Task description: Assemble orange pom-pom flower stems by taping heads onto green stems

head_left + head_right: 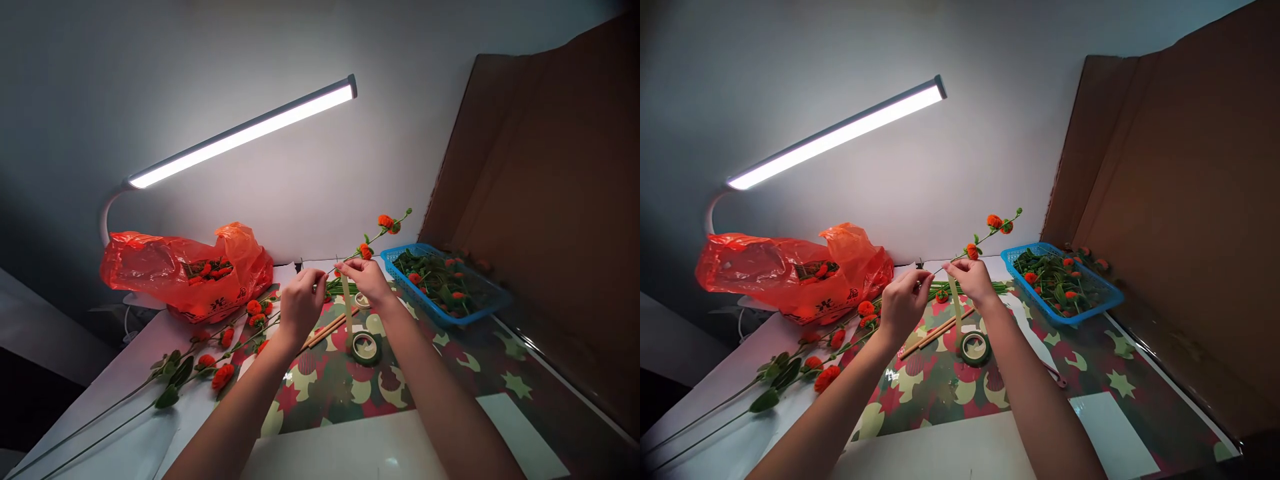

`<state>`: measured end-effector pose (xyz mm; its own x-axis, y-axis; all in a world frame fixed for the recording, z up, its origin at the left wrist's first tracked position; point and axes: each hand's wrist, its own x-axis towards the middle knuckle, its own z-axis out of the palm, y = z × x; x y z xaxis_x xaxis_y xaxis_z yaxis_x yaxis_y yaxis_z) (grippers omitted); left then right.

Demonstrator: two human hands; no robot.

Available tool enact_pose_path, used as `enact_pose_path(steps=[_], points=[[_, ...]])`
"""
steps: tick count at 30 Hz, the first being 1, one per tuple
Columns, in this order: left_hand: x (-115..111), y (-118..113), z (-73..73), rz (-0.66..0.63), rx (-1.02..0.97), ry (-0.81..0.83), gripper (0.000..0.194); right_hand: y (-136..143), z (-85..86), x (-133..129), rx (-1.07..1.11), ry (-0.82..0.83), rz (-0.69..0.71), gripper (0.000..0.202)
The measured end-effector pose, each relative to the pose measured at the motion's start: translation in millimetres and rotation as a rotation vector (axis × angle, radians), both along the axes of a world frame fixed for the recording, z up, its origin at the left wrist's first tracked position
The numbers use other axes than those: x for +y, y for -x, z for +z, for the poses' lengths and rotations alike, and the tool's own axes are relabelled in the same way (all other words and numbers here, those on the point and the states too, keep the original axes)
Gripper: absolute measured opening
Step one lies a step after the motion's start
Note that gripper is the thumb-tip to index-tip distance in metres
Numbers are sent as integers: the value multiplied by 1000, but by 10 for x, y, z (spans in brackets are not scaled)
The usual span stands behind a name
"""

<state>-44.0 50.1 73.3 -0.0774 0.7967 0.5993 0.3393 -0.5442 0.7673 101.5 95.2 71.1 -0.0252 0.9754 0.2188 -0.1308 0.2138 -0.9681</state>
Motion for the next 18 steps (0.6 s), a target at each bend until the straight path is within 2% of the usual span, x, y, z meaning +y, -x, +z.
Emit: enact_pose_path(steps=[3,5,9,13,16,18], points=[[-12,-5,52,-3,-1,37,7,-9,9,-7,55,-75,82,31],[-19,-4,103,-70,-46,130,13,-23,23,-15,91,-138,126,29],[-43,-8,182,-368,-286,435,25,-65,57,-49,183,-198,226,22],[-38,-16,158,-704,-531,735,30,-102,69,-68,244,-212,366,21],[-9,-7,96,-866,-683,846,24,-125,44,-45,217,-243,387,19],[15,7,64,-922,-761,904,19,-144,22,-22,187,-243,370,18]])
